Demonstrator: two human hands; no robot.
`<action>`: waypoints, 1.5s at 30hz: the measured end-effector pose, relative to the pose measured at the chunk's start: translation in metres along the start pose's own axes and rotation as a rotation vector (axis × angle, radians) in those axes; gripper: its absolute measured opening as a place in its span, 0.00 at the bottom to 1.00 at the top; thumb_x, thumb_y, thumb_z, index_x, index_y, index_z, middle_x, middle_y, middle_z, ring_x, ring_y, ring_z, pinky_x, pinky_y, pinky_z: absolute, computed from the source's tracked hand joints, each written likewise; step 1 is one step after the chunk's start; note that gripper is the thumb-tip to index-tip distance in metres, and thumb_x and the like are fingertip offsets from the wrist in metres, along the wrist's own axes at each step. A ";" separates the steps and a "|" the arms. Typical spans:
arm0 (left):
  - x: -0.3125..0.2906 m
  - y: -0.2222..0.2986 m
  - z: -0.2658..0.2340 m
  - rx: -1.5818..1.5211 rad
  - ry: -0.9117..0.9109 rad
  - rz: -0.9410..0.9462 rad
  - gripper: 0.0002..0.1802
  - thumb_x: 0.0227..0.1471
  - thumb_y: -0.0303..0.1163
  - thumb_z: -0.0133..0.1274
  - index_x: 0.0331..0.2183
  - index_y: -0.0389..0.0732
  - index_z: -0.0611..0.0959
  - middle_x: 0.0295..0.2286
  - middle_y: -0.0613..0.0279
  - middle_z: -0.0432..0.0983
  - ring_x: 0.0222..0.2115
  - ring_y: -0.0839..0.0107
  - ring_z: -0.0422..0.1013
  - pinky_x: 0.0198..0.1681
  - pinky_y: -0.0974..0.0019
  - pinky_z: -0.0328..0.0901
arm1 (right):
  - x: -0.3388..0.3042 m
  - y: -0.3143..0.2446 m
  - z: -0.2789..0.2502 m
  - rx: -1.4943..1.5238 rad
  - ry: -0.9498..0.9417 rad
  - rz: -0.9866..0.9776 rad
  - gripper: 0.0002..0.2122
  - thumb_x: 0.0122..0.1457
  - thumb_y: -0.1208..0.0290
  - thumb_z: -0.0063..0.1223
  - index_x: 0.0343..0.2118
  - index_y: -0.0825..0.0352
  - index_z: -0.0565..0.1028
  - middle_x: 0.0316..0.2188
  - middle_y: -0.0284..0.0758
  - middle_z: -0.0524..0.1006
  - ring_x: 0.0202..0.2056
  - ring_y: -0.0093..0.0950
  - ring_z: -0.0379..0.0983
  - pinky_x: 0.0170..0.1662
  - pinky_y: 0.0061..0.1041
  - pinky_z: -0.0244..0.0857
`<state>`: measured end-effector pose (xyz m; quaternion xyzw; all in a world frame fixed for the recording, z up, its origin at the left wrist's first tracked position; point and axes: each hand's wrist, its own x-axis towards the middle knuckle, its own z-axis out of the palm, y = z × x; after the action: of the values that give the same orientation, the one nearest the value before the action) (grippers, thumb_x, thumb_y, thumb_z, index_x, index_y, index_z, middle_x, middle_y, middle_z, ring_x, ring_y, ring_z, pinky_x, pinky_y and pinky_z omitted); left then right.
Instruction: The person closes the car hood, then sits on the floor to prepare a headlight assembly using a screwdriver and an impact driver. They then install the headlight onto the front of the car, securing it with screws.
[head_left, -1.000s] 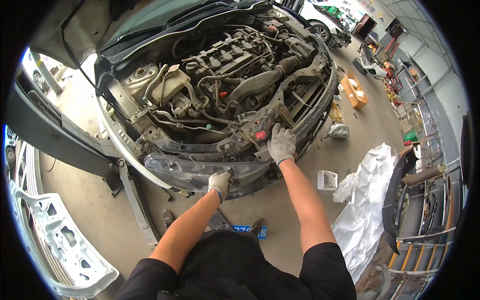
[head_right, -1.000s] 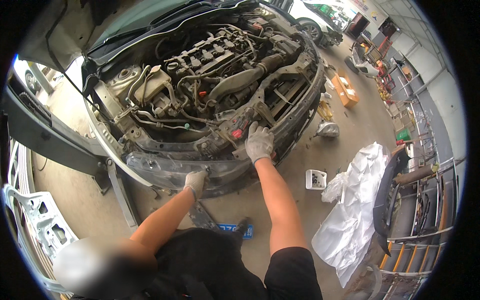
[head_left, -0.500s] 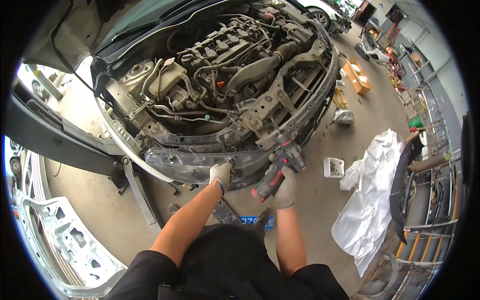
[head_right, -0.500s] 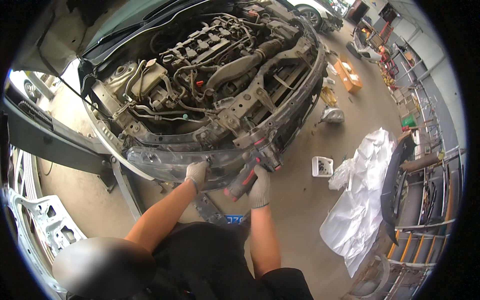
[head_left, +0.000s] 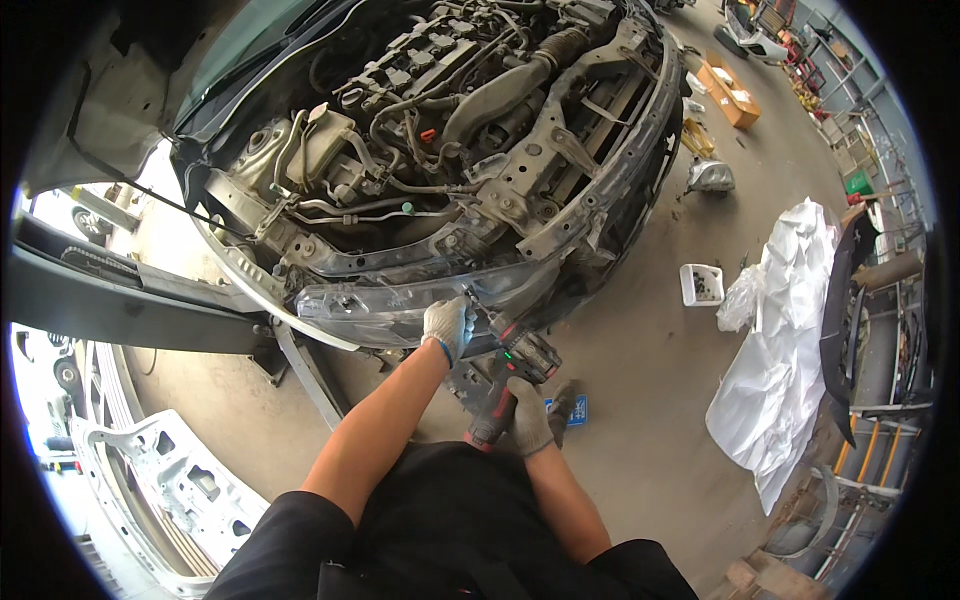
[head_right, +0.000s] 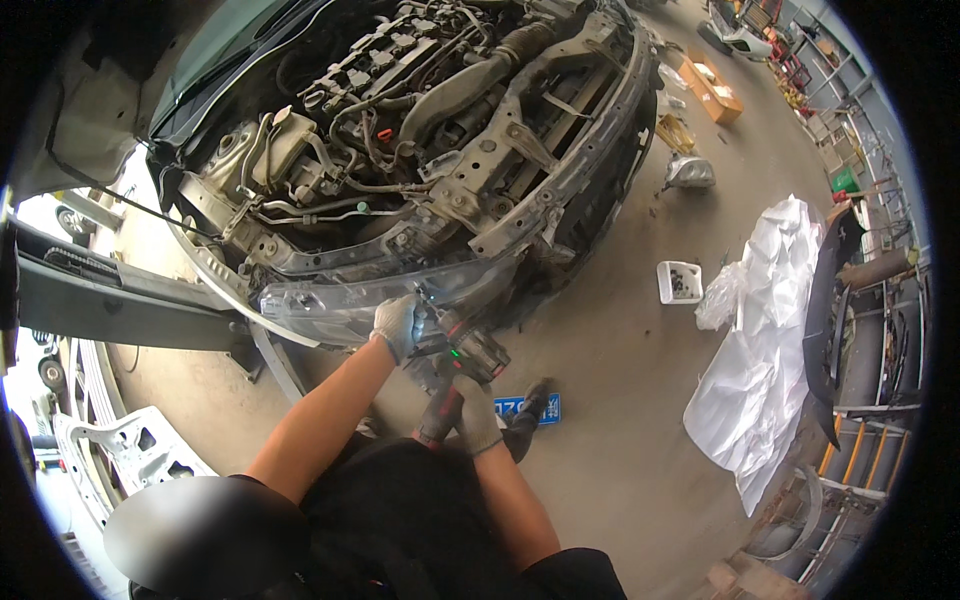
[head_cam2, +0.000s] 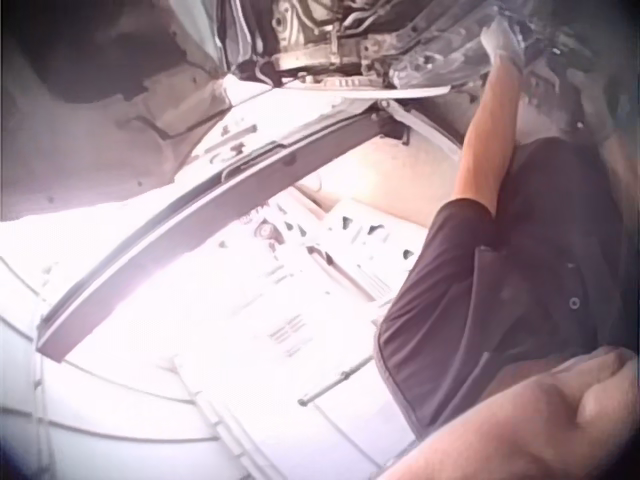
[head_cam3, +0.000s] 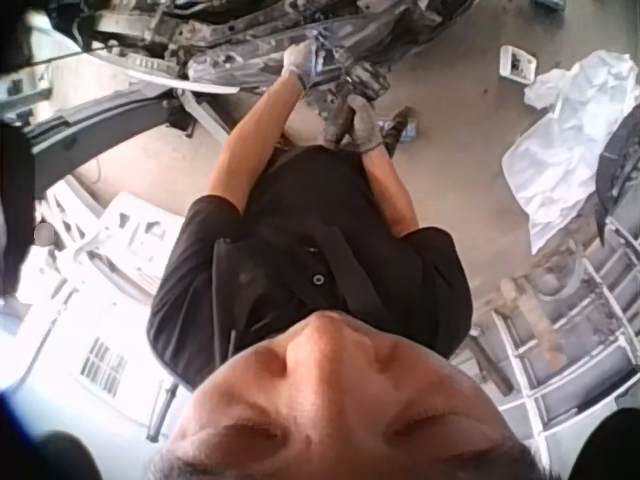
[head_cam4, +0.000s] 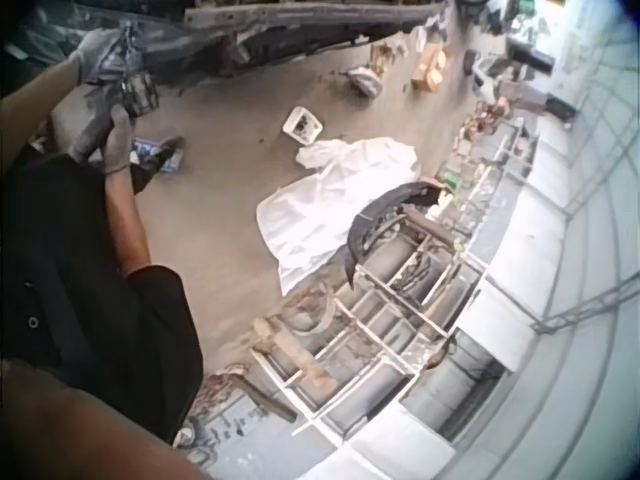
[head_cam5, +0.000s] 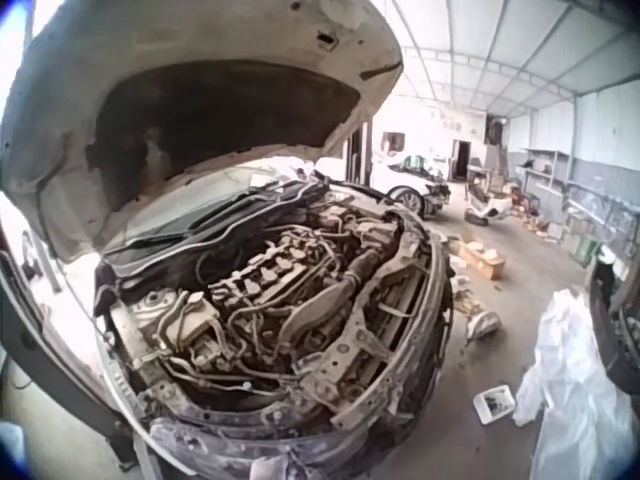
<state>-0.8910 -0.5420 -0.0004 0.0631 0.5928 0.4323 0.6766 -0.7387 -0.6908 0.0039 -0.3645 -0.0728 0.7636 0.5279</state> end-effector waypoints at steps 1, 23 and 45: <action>-0.007 0.003 0.009 0.030 0.067 0.005 0.12 0.53 0.30 0.52 0.19 0.41 0.75 0.15 0.65 0.68 0.11 0.75 0.61 0.12 0.69 0.52 | 0.004 0.005 0.000 0.013 0.024 -0.025 0.22 0.57 0.73 0.49 0.55 0.72 0.70 0.47 0.40 0.77 0.44 0.32 0.76 0.49 0.31 0.72; -0.001 -0.001 0.005 0.088 0.019 0.070 0.11 0.50 0.29 0.53 0.18 0.41 0.74 0.14 0.65 0.68 0.11 0.74 0.61 0.13 0.69 0.54 | 0.017 0.012 0.005 -0.064 0.116 -0.087 0.20 0.56 0.76 0.51 0.53 0.68 0.70 0.45 0.35 0.75 0.45 0.28 0.73 0.48 0.28 0.69; -0.011 0.004 0.010 0.132 0.067 0.062 0.11 0.51 0.30 0.53 0.19 0.40 0.77 0.15 0.66 0.69 0.13 0.73 0.62 0.16 0.66 0.56 | 0.016 0.008 0.010 -0.073 0.162 -0.068 0.19 0.56 0.74 0.51 0.52 0.68 0.71 0.44 0.34 0.75 0.43 0.27 0.73 0.48 0.28 0.69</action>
<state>-0.8833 -0.5423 0.0130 0.1115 0.6401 0.4149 0.6369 -0.7543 -0.6779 -0.0001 -0.4414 -0.0701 0.7101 0.5440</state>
